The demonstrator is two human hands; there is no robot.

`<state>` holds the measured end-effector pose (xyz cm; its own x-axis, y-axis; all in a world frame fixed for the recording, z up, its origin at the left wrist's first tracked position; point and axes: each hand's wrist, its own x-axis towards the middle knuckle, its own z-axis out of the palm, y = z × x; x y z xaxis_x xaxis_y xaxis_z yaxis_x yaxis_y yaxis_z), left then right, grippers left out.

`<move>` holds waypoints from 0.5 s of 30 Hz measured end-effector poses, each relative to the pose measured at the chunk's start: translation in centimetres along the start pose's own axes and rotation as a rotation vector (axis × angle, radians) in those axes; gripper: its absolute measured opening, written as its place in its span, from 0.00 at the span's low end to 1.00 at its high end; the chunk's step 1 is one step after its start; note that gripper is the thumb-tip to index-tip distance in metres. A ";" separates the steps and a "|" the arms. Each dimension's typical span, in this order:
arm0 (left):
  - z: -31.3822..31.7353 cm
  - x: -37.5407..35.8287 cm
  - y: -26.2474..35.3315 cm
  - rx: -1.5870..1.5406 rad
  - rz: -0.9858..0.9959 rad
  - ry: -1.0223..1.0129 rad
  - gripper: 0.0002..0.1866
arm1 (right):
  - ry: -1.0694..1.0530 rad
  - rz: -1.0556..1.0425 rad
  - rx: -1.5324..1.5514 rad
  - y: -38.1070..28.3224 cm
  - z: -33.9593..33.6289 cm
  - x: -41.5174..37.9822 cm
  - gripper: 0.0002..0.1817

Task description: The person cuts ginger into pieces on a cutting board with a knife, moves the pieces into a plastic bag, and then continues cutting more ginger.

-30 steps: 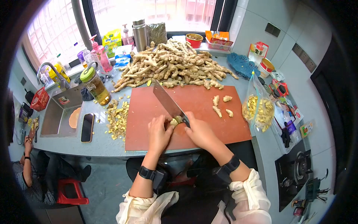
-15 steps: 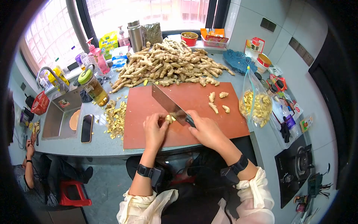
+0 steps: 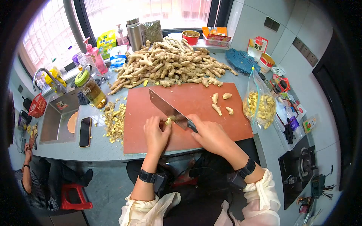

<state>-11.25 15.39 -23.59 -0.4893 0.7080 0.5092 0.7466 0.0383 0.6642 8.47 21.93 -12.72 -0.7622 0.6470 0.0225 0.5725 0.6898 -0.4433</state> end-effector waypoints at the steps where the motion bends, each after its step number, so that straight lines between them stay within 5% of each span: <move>1: 0.0 0.0 0.0 -0.011 0.003 0.016 0.08 | -0.015 -0.002 0.000 -0.1 -0.1 0.1 0.27; 15: -0.3 0.0 0.1 -0.017 -0.031 -0.002 0.09 | -0.037 0.040 -0.092 -0.5 3.1 2.4 0.19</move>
<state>-11.28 15.16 -23.33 -0.5108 0.7082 0.4874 0.7235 0.0479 0.6887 5.41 22.11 -15.25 -0.7478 0.6633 -0.0277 0.6268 0.6916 -0.3588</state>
